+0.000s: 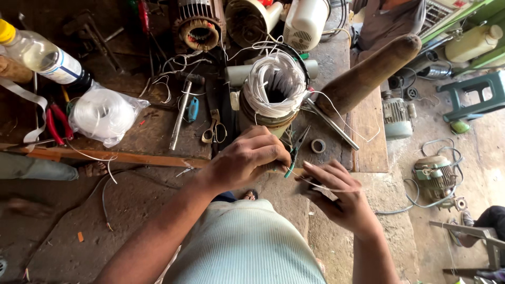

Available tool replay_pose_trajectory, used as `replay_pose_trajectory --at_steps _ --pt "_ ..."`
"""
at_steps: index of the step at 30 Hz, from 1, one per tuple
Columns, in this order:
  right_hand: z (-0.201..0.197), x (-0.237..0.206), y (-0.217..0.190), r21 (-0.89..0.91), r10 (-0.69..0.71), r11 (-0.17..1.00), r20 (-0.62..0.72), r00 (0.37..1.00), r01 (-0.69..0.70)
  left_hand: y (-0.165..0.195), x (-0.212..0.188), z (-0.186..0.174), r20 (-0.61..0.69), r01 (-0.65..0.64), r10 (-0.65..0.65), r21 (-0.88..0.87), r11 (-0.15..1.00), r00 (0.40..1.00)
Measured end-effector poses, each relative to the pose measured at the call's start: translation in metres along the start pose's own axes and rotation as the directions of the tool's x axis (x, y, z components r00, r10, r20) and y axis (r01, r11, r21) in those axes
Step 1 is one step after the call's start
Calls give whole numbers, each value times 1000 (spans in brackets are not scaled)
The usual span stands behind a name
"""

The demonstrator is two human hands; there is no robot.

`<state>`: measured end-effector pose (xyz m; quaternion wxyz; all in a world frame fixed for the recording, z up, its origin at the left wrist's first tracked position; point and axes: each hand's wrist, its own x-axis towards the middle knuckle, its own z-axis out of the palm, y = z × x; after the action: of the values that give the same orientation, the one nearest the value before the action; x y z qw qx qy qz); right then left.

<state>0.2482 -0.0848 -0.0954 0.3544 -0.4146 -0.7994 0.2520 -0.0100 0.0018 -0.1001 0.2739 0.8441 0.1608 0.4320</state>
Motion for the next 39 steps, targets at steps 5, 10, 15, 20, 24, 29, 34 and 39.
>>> replay_pose_trajectory --at_steps 5,10,15,20,24,29,34,39 --pt "-2 37 -11 -23 -115 993 47 992 116 -5 -2 -2 23 16 -15 -42 999 1000" --pt "5 44 -13 -19 -197 980 -15 980 197 -8 -4 -1 -1 51 -51 -31 998 999" --pt "-1 28 -27 -292 -205 940 -64 977 178 -15 -1 4 -17 -37 37 -4 999 999" --pt "-27 -1 -55 -379 -171 918 -118 978 114 -18 2 4 -12 -55 54 -36 998 998" --pt "-31 -13 -45 -387 -118 919 -100 988 71 -16 4 4 40 -37 37 1 999 999" --pt "-22 3 -17 -349 -125 930 -13 992 113 -14 5 4 40 -31 30 19 999 999" --pt "-9 27 -18 -312 -160 935 48 986 167 -12 5 4 40 -31 29 50 998 999" --pt "-14 28 -18 -212 -140 965 84 987 155 -11 3 3 23 -17 17 27 999 1000"
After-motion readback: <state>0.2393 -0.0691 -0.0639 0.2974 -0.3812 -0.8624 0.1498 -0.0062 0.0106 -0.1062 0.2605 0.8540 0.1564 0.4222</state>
